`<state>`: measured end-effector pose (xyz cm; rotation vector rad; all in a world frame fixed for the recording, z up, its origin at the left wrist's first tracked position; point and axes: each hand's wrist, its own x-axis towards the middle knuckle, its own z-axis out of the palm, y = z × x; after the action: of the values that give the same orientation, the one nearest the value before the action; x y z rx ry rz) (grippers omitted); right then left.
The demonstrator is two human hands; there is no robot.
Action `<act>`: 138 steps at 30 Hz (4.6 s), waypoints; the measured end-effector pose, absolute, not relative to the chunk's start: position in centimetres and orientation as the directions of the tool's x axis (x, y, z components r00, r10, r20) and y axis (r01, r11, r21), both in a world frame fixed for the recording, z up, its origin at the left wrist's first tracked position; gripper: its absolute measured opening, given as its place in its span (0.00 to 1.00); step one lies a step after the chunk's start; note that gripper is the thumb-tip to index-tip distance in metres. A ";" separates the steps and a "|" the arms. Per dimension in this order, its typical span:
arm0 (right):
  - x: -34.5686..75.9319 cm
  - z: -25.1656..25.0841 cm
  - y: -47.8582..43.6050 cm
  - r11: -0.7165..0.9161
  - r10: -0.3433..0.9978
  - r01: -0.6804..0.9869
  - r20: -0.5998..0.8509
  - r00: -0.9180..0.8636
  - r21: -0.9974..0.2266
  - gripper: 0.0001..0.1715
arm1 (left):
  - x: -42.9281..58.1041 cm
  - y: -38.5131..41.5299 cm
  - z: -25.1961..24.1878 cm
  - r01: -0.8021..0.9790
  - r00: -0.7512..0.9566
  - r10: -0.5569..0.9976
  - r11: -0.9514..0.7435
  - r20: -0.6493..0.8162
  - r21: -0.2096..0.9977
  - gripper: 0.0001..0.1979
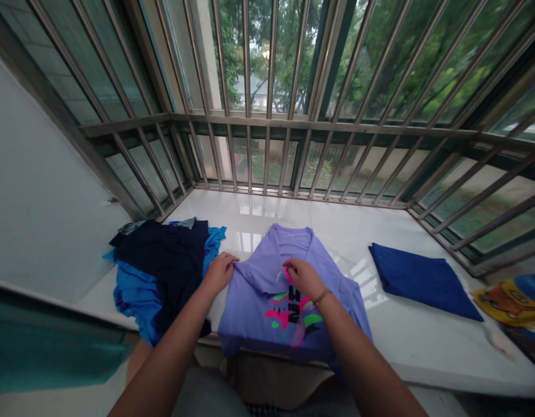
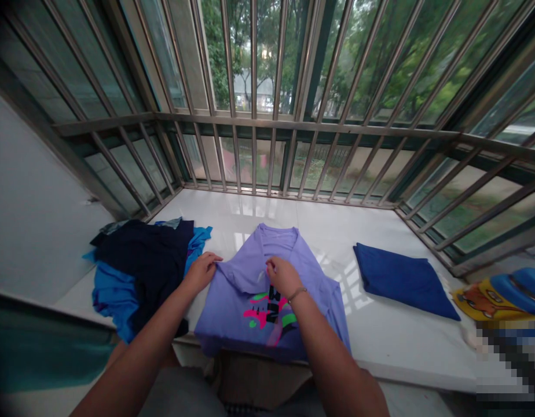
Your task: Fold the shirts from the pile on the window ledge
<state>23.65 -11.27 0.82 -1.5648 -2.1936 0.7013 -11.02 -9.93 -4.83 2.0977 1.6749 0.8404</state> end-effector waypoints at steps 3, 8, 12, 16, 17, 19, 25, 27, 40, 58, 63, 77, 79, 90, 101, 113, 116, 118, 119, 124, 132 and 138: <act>22.1 1.8 -11.7 0.268 0.950 0.820 -0.003 -0.313 -0.506 0.15 | -10.2 -10.2 -4.1 0.757 0.181 0.941 -0.320 0.287 0.570 0.22; 18.9 2.0 -14.8 0.577 0.803 0.751 0.055 -0.593 -0.321 0.39 | -9.5 -10.9 -3.2 0.724 0.347 0.878 -0.474 0.329 0.501 0.27; 16.4 1.4 -16.0 0.605 0.788 0.758 0.049 -0.613 -0.244 0.25 | -9.9 -11.3 -3.3 0.708 0.423 0.857 -0.515 0.294 0.483 0.27; 15.1 1.1 -14.3 0.334 0.926 0.799 0.015 -0.378 -0.499 0.13 | -10.1 -11.6 -3.2 0.681 0.443 0.865 -0.497 0.238 0.539 0.28; 15.0 1.1 -13.6 0.264 0.947 0.781 -0.002 -0.321 -0.566 0.16 | -10.1 -11.6 -3.0 0.679 0.445 0.866 -0.493 0.229 0.544 0.28; 15.1 1.1 -12.6 0.191 0.964 0.753 -0.023 -0.264 -0.630 0.24 | -10.2 -11.5 -2.7 0.673 0.461 0.861 -0.496 0.212 0.548 0.26; 16.6 1.5 -12.5 0.243 0.948 0.767 -0.022 -0.318 -0.594 0.30 | -10.7 -10.6 -3.2 0.699 0.432 0.874 -0.482 0.225 0.529 0.14; 17.3 1.6 -13.0 0.256 0.955 0.822 0.001 -0.297 -0.509 0.27 | -11.1 -10.4 -3.6 0.705 0.401 0.882 -0.469 0.246 0.532 0.16; 15.3 1.0 -15.9 0.584 0.805 0.786 0.015 -0.594 -0.205 0.22 | -12.0 -11.0 -3.8 0.806 0.289 0.928 -0.369 0.237 0.463 0.17; 18.8 3.1 -14.4 0.378 0.923 0.906 0.006 -0.384 -0.192 0.16 | -5.9 -9.2 -1.1 0.879 0.160 0.952 -0.257 0.259 0.401 0.11; 18.2 2.4 -14.7 0.318 0.945 0.923 -0.007 -0.327 -0.218 0.22 | 0.0 -4.2 0.3 0.867 0.097 0.979 -0.173 0.181 0.467 0.14; 23.7 -4.8 -29.8 0.347 0.936 0.848 0.211 -0.283 -0.401 0.35 | 6.1 6.7 -0.3 0.899 -0.183 0.981 0.192 -0.060 0.394 0.14; 25.1 -5.1 -31.1 0.368 0.921 0.851 0.273 -0.278 -0.376 0.36 | 6.7 6.8 -0.6 0.915 -0.152 0.988 0.154 -0.033 0.374 0.12; 30.0 -3.7 -31.0 0.325 0.887 0.903 0.423 -0.187 -0.280 0.26 | 7.6 4.7 -1.8 0.962 0.136 0.982 -0.162 0.130 0.218 0.18; 37.3 -3.5 -24.6 0.094 0.899 0.973 0.438 0.007 -0.209 0.18 | 5.4 5.2 -1.4 0.943 0.153 0.978 -0.188 0.143 0.276 0.20; 33.4 3.2 -4.9 -0.062 0.996 0.930 0.032 0.079 -0.362 0.17 | 1.9 10.4 -1.4 0.896 -0.079 0.997 0.070 0.003 0.438 0.15; 32.3 2.8 -0.1 -0.078 0.996 0.924 0.016 0.091 -0.375 0.18 | 2.0 11.3 -1.5 0.875 -0.054 0.999 0.048 -0.001 0.482 0.15; 31.7 2.4 2.2 -0.063 0.997 0.918 0.009 0.072 -0.392 0.19 | 2.3 11.7 -1.7 0.861 -0.016 1.000 0.013 0.000 0.509 0.15; 31.5 2.1 3.1 -0.052 0.998 0.914 0.002 0.058 -0.402 0.19 | 2.5 11.9 -1.8 0.855 0.008 1.000 -0.006 -0.002 0.519 0.14; 31.4 0.7 5.9 -0.059 0.995 0.883 -0.099 0.014 -0.466 0.18 | 2.8 12.8 -2.1 0.841 0.086 0.995 -0.045 -0.051 0.538 0.08; 32.2 2.1 7.4 0.037 0.999 0.792 0.015 -0.035 -0.609 0.25 | 1.5 12.9 1.1 0.801 0.073 0.997 -0.081 0.038 0.593 0.14; 33.4 6.5 3.5 0.221 0.968 0.743 0.236 -0.087 -0.632 0.26 | 0.2 8.5 5.9 0.733 0.193 0.943 -0.322 0.270 0.599 0.17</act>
<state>33.39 3.51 6.52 -1.5759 -1.8845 0.4717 0.23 8.49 5.86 2.1381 1.5799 0.8687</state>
